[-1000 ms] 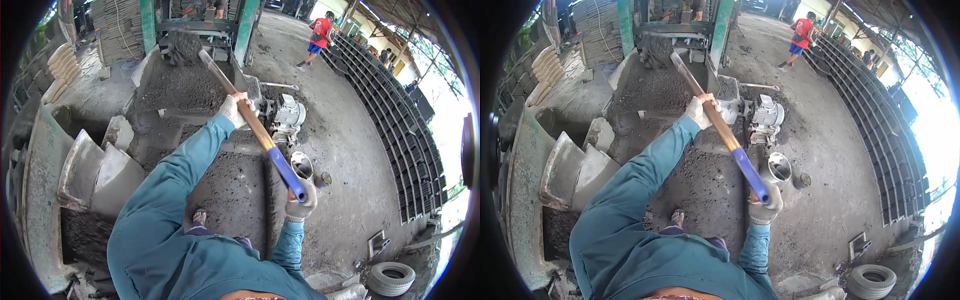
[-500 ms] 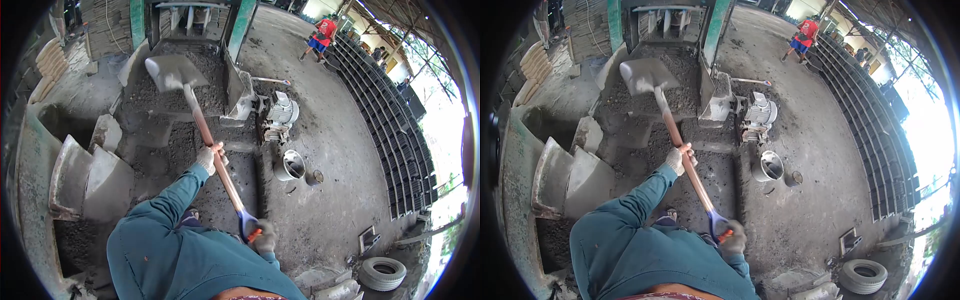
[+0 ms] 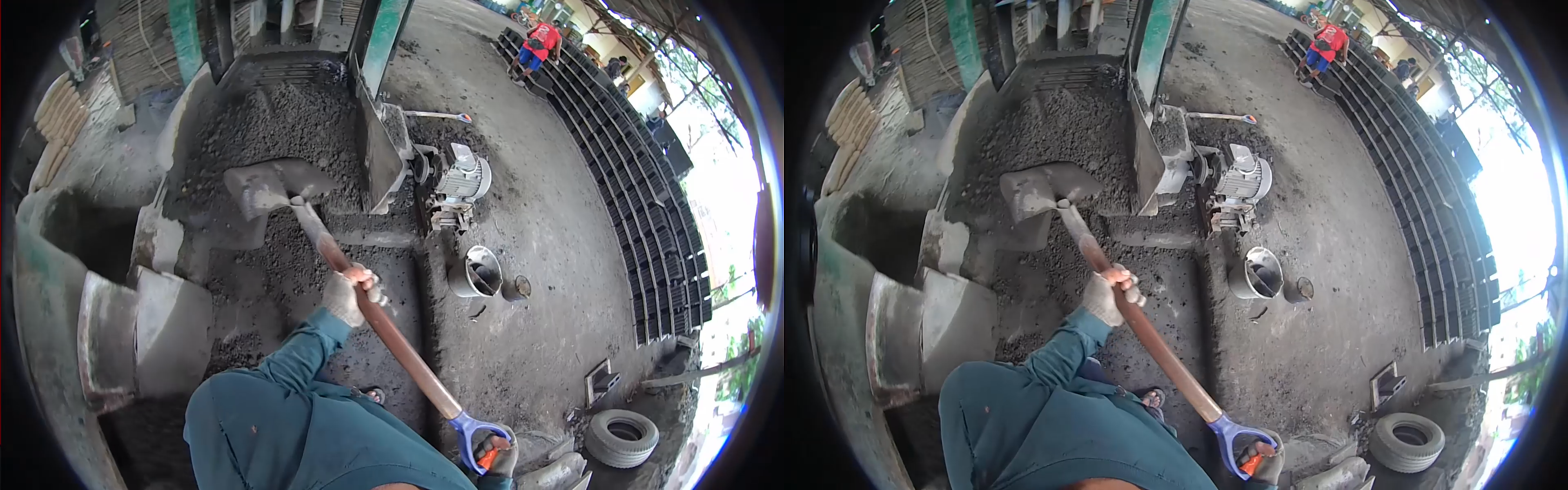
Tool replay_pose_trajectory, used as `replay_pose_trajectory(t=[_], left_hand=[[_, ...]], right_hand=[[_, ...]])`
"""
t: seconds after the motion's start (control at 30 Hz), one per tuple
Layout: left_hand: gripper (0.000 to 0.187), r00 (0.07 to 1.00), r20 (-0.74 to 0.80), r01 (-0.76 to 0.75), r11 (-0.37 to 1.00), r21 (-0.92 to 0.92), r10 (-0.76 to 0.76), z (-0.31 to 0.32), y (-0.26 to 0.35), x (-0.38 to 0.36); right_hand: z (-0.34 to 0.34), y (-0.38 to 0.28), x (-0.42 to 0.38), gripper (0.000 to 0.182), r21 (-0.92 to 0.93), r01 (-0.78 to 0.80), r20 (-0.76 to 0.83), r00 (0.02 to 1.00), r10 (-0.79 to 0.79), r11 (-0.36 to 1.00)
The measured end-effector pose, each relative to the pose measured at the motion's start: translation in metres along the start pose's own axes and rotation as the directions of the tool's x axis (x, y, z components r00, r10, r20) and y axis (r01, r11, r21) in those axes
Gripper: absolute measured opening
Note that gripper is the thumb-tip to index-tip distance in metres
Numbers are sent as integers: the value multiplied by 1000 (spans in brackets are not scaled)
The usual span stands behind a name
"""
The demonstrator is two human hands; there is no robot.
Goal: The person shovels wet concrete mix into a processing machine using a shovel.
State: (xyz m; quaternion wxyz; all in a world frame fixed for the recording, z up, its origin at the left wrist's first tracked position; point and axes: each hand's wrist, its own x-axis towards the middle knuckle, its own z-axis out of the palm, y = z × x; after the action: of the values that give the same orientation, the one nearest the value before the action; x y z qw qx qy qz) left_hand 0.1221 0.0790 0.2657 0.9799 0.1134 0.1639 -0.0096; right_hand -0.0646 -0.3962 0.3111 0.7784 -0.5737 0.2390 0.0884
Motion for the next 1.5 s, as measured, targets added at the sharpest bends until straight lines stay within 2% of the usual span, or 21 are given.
replay_pose_trajectory(t=[0.1, 0.2, 0.23, 0.33, 0.4, 0.47, 0.5, 0.53, 0.57, 0.6, 0.63, 0.73, 0.8, 1.07, 1.1, 1.13, 1.23, 1.33, 1.37, 1.4, 1.5], left_hand=[[7, 1000, -1, 7, 1000, 20, -7, -18, 58, 23], [10, 1000, 23, -16, 999, 50, 14, -17, 113, 51], [12, 999, 36, -25, 998, 61, 23, -14, 130, 61], [20, 994, 64, -100, 985, 139, 92, -19, 183, 99], [23, 982, 72, -190, 934, 302, 176, -11, 222, 123], [27, 972, 107, -233, 928, 292, 210, -14, 259, 154], [26, 971, 80, -240, 922, 305, 227, -16, 274, 166], [25, 928, -169, -267, 911, 315, 331, 5, 277, 167], [23, 955, -100, -240, 928, 283, 278, 4, 268, 155], [23, 973, -11, -220, 943, 251, 230, 8, 258, 144], [23, 983, -82, -148, 971, 187, 165, 35, 236, 113], [22, 994, 108, -3, 994, 108, -9, 30, 154, 64], [21, 993, 116, 22, 992, 125, -37, 31, 97, 32], [14, 932, 106, 332, 933, 140, -347, 0, -86, -66], [14, 922, 98, 364, 925, 111, -375, -6, -103, -76], [13, 911, 89, 397, 914, 80, -403, -11, -114, -84], [13, 890, -17, 457, 889, 23, -457, -14, -114, -90], [10, 896, 35, 441, 897, 40, -442, -28, -85, -59], [8, 906, 71, 416, 909, 25, -417, -22, -67, -48], [8, 916, 43, 397, 917, 51, -399, -18, -46, -27], [13, 951, 8, 302, 935, 185, -309, -13, 24, 35]], right_hand=[[86, 20, 2, 31, -51, 161, -66, 984, -164, 986], [136, 39, 17, 30, -94, 200, -114, 971, -210, 975], [159, 43, 18, 38, -32, 181, -181, 966, -184, 983], [258, 34, 10, 41, 297, 110, -88, 992, -87, 949], [308, 37, 17, 39, 286, 118, -39, 993, -112, 951], [347, 42, 22, 42, 208, 191, 28, 979, -201, 959], [357, 37, 24, 45, 55, 240, 78, 967, -244, 969], [360, 34, 24, 48, -97, 291, 139, 951, -277, 952], [351, 31, 24, 52, -17, 285, 175, 945, -277, 959], [339, 10, 17, 47, -84, 290, 110, 954, -280, 953], [314, 4, 23, 43, -76, 303, 41, 953, -301, 950], [162, 31, 47, 30, -54, 200, -75, 976, -203, 978], [74, 68, 58, 20, -140, 165, -118, 976, -182, 976], [-181, 178, -29, 44, -58, -68, -202, 978, 55, 996], [-189, 166, -55, 50, -205, -94, -210, 976, 51, 974], [-178, 159, -77, 18, -72, -92, -466, 883, 48, 993], [-132, 124, -115, 18, -123, -30, -468, 883, -31, 992], [-70, 92, -122, 19, -168, 48, -453, 883, -120, 985], [-41, 82, -123, 20, -181, 76, -448, 881, -151, 981], [0, 65, -116, 28, -143, -49, -444, 896, -20, 989], [81, 93, -69, 22, -138, 61, -408, 906, -113, 989]])
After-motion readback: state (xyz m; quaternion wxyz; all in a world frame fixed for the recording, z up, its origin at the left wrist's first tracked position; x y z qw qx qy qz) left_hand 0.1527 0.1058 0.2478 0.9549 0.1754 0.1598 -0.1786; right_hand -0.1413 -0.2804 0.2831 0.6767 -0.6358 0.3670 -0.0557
